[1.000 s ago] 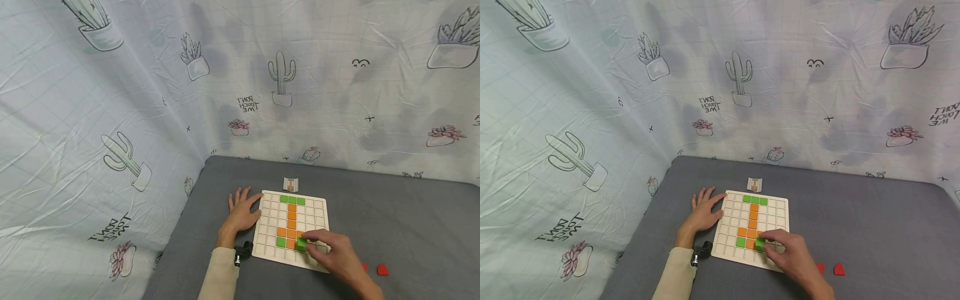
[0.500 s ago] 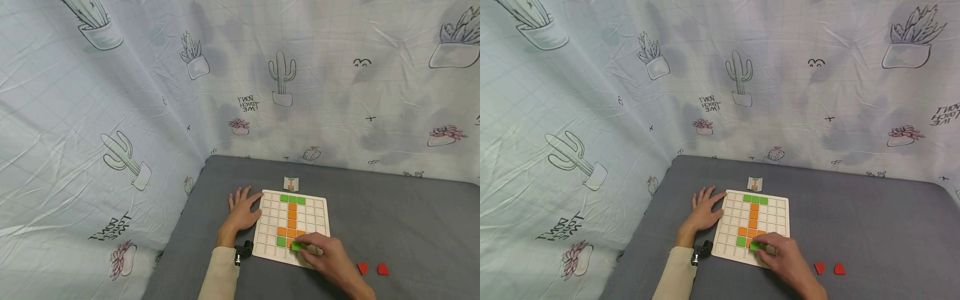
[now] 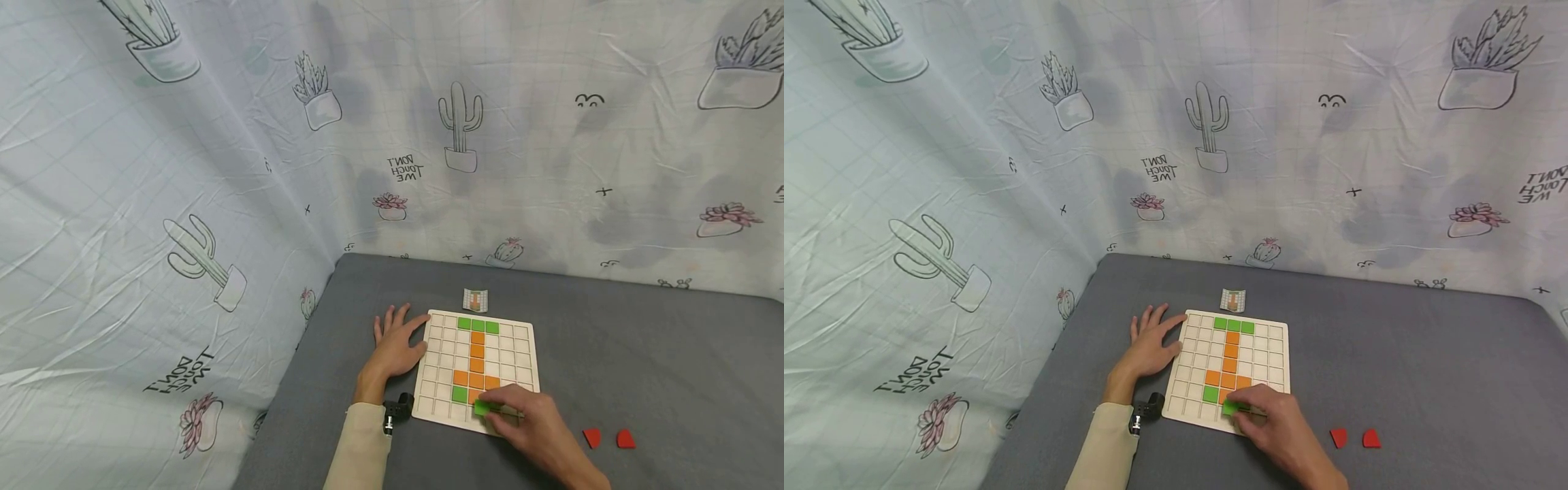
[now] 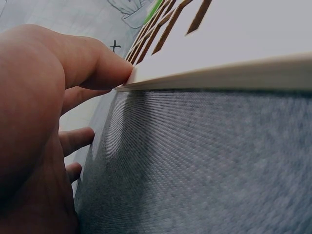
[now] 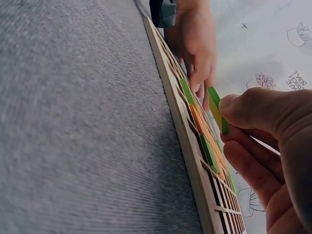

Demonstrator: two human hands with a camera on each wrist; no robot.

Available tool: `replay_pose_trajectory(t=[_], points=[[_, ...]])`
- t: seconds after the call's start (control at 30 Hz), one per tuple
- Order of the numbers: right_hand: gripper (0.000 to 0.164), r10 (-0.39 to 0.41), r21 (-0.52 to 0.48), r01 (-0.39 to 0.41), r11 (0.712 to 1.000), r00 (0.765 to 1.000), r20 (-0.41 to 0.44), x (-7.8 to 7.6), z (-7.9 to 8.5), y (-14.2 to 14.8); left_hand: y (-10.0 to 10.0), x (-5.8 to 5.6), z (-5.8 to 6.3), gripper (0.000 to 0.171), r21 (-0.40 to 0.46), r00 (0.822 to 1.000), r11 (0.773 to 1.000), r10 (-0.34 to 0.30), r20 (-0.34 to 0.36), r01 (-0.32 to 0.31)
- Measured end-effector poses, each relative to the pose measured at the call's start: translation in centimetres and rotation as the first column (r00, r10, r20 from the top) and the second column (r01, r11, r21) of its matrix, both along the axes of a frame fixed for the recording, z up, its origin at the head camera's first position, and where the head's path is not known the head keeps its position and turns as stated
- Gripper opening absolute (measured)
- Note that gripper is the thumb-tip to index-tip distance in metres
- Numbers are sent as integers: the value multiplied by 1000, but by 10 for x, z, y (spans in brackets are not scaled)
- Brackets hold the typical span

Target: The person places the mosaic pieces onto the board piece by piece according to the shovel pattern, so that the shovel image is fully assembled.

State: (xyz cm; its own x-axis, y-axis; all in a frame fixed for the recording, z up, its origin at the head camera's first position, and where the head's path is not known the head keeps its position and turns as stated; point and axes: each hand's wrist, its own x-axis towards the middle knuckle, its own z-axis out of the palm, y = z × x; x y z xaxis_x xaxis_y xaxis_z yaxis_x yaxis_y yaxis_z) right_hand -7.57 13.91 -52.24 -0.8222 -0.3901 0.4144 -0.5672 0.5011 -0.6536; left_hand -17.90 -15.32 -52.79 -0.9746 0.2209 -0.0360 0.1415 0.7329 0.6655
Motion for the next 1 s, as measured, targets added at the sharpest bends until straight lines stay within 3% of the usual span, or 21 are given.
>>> replay_pose_trajectory(t=[0.37, 0.63, 1.0], points=[[48, 61, -12, -62, 998, 996, -65, 3, -4, -4, 0, 0, 0, 56, -2, 1000, 1000, -2, 1, 2], [49, 103, 3, -105, 995, 977, -185, 4, -6, -8, -1, 0, 0, 56, 3, 1000, 1000, -3, 1, 3], [46, 87, 114, -70, 991, 984, -156, 5, -2, -13, 0, 0, -1, 56, 9, 1000, 1000, 6, -1, -6]])
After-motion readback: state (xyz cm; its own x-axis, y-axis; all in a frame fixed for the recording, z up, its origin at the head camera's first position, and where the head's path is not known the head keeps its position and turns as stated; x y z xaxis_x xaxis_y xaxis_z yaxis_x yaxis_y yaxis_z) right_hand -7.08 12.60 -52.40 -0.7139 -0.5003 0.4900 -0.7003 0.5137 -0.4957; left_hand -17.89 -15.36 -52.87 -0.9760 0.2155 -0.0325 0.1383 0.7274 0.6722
